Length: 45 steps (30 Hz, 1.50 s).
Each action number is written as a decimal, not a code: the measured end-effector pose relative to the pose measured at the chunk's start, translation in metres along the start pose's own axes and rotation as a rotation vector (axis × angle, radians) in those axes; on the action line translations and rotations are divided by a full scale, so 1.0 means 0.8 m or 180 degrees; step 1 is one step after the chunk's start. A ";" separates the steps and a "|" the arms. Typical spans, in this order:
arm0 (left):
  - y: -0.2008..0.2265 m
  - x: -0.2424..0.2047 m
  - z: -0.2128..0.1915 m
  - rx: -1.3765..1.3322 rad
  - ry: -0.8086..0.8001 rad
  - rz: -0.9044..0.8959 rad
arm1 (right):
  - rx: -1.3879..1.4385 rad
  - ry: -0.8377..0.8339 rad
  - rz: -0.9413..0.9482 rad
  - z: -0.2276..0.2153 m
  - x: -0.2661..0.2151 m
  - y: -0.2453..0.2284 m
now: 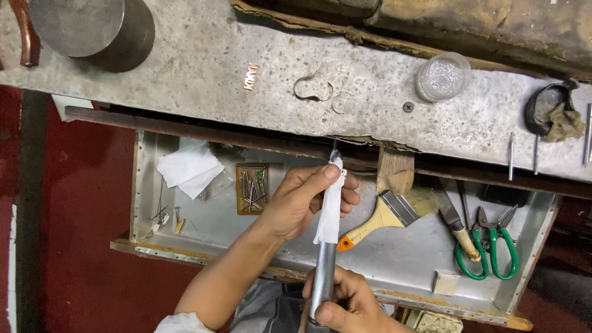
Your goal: A jeweler shapes a metal ring by wrapping it in protective paper and hammering it onto a ring mandrel at a workbench.
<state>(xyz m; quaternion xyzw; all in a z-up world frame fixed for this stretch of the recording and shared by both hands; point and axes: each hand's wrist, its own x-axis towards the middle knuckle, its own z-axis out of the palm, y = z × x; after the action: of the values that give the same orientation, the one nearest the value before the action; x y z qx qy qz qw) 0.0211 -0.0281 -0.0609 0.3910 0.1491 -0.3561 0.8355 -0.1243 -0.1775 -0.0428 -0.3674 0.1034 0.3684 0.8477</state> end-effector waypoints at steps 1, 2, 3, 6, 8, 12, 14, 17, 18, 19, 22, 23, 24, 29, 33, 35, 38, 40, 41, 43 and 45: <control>0.001 0.000 0.000 0.0005 -0.0002 0.0005 | -0.0002 -0.0005 -0.0005 0.001 0.002 -0.002; 0.003 0.000 0.000 -0.0001 0.0011 -0.0029 | -0.0111 -0.0042 -0.0057 0.003 0.003 -0.004; 0.004 0.000 0.001 -0.0005 0.0018 -0.0067 | -0.0220 -0.0073 -0.0111 0.004 0.004 -0.006; 0.004 0.002 -0.004 -0.0190 -0.0131 -0.0108 | -0.0501 -0.0006 -0.0143 0.000 0.003 -0.005; 0.008 0.002 -0.004 -0.0184 -0.0216 -0.0159 | -0.0424 -0.0026 -0.0083 0.004 0.002 -0.010; 0.008 0.003 -0.007 -0.0257 -0.0156 -0.0127 | -0.0319 -0.0229 -0.0087 0.006 0.005 -0.012; 0.002 0.004 -0.010 -0.0438 -0.0187 -0.0152 | -0.0145 -0.0163 -0.0071 0.008 0.006 -0.012; 0.001 0.007 -0.007 -0.0576 -0.0173 -0.0142 | 0.0157 0.0102 -0.0111 0.015 0.007 -0.017; 0.001 0.007 -0.006 -0.0535 -0.0127 -0.0124 | 0.0298 0.0315 -0.0168 0.018 0.007 -0.018; 0.007 0.003 -0.004 -0.0524 -0.0129 -0.0112 | 0.0294 0.0302 -0.0178 0.021 0.004 -0.025; 0.025 -0.015 -0.004 0.0362 -0.0115 -0.0130 | 0.0014 0.0239 -0.0175 0.020 -0.013 -0.046; 0.031 -0.025 -0.009 0.1459 -0.0033 0.0049 | -0.0310 0.0325 -0.0067 0.014 -0.022 -0.052; 0.037 -0.036 -0.015 0.2555 0.0064 0.0234 | -0.0634 0.0414 0.0041 0.009 -0.032 -0.057; 0.120 -0.139 -0.020 0.3985 0.1273 0.2026 | -0.1353 0.0627 0.0777 -0.031 -0.098 -0.075; 0.205 -0.148 -0.063 0.5091 0.2023 0.4494 | -0.1022 0.0593 0.0585 -0.053 -0.138 -0.083; 0.233 -0.137 -0.077 0.5211 0.2013 0.4019 | -0.1727 0.0956 0.0889 -0.067 -0.152 -0.091; 0.263 -0.124 -0.077 0.5330 0.1903 0.3278 | -0.3434 0.1478 0.0977 -0.105 -0.169 -0.094; 0.271 -0.115 -0.074 0.5324 0.1800 0.3024 | -0.4440 0.1649 0.0729 -0.117 -0.175 -0.113; 0.274 -0.110 -0.076 0.5373 0.1942 0.3108 | -0.4857 0.1971 0.0475 -0.115 -0.174 -0.131; 0.276 -0.103 -0.069 0.5417 0.2098 0.3214 | -0.5274 0.2294 0.0179 -0.110 -0.165 -0.172; 0.274 -0.096 -0.054 0.5071 0.2181 0.2726 | -0.6187 0.2009 -0.0887 -0.105 -0.149 -0.219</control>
<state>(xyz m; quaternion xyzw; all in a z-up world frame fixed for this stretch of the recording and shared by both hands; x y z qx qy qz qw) 0.1249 0.1381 0.0716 0.9467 -0.0557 0.1153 0.2956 -0.0783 -0.3822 0.0464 -0.9829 -0.0647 0.0781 0.1540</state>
